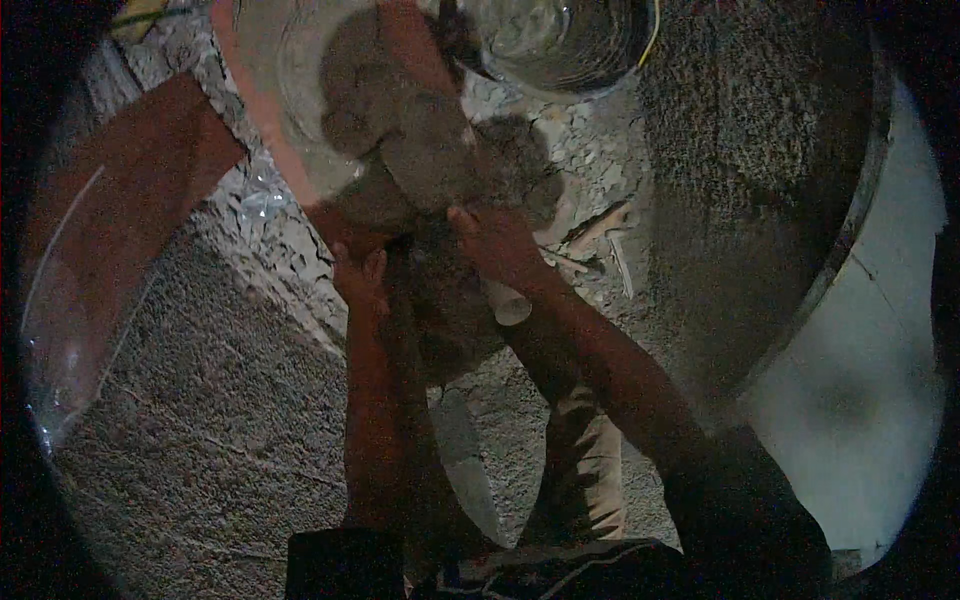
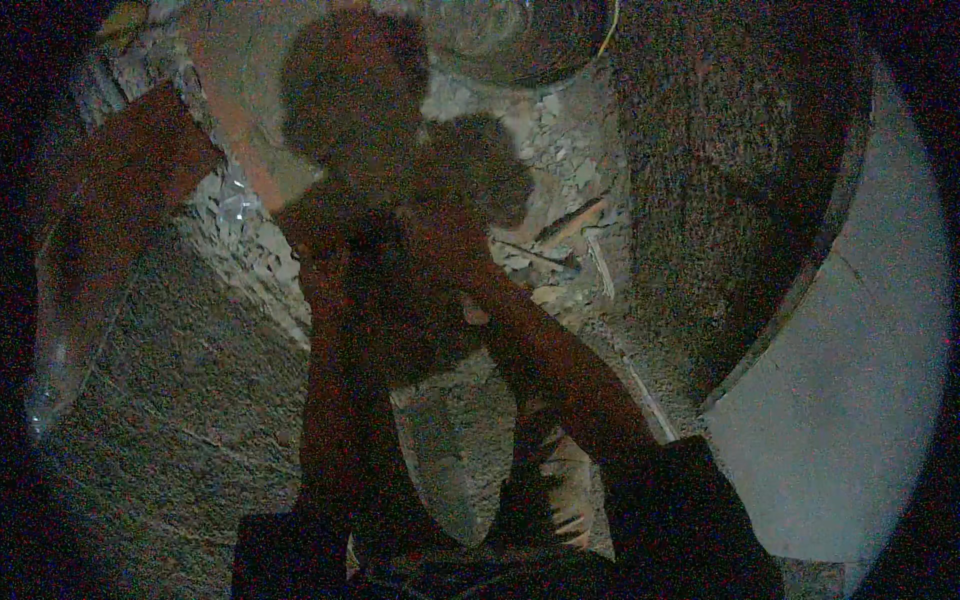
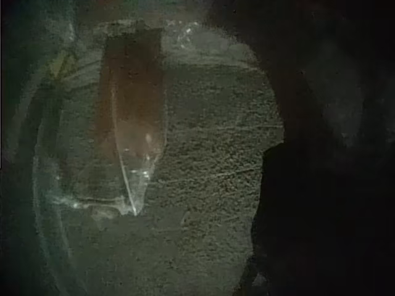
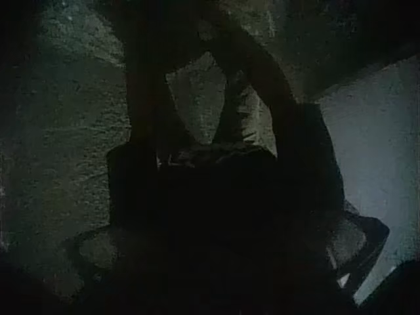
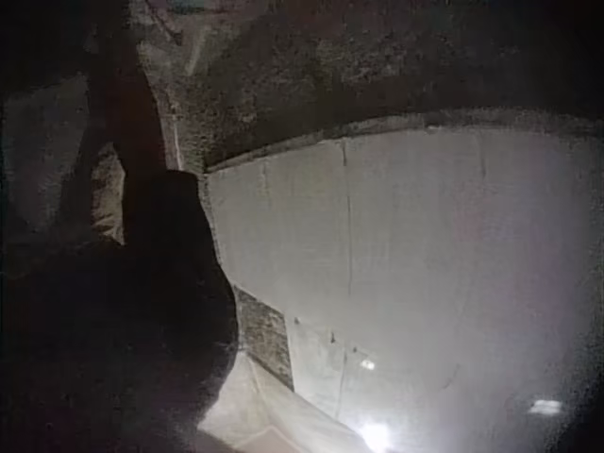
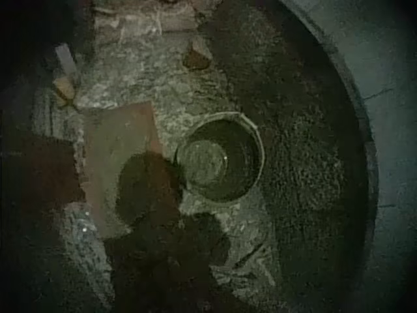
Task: The person scoops mortar from a bucket and spreads it onto a tile using a trowel. The person then takes dry powder from a bowl, spreads it over the mortar by hand, and picks up the tile.
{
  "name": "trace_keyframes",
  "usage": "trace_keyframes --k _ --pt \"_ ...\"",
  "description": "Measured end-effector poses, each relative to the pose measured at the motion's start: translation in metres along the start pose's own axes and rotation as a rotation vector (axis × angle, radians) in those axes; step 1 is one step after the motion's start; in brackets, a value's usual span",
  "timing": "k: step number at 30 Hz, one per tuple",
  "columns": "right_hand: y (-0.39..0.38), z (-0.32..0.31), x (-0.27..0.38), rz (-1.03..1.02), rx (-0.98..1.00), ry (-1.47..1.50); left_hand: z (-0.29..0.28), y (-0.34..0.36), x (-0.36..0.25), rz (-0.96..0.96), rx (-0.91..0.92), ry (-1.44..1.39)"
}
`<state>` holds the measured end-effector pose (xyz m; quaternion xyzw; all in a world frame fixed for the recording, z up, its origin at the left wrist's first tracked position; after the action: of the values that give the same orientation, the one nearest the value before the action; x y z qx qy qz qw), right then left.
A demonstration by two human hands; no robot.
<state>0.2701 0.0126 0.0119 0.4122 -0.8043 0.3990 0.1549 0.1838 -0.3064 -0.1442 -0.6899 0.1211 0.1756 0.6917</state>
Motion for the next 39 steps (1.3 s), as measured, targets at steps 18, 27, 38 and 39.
trace_keyframes --k 18,27,38,39 --pt "-0.035 -0.002 -0.033 0.603 0.281 0.370 0.020 -0.033 -0.077 0.596 -0.359 1.389" --pt "-0.059 -0.089 -0.083 -0.015 -0.081 -0.040 0.366 -0.117 -0.196 0.936 0.459 0.918" --pt "0.144 -0.229 -0.179 0.244 0.051 -0.505 0.582 -0.020 -0.139 0.437 0.958 1.003" --pt "0.163 -0.233 -0.159 0.222 0.048 -0.481 0.572 -0.017 -0.143 0.447 0.932 1.026"
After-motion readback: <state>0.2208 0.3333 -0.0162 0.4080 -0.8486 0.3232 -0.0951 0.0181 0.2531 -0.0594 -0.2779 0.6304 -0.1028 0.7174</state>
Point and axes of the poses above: each hand's wrist, its own y-axis towards the middle knuckle, its own z-axis out of the palm, x = y × z, the point moved 7 cm from there along y, towards the middle knuckle, and after that the axes turned 3 degrees about y, right-handed, at the moved point
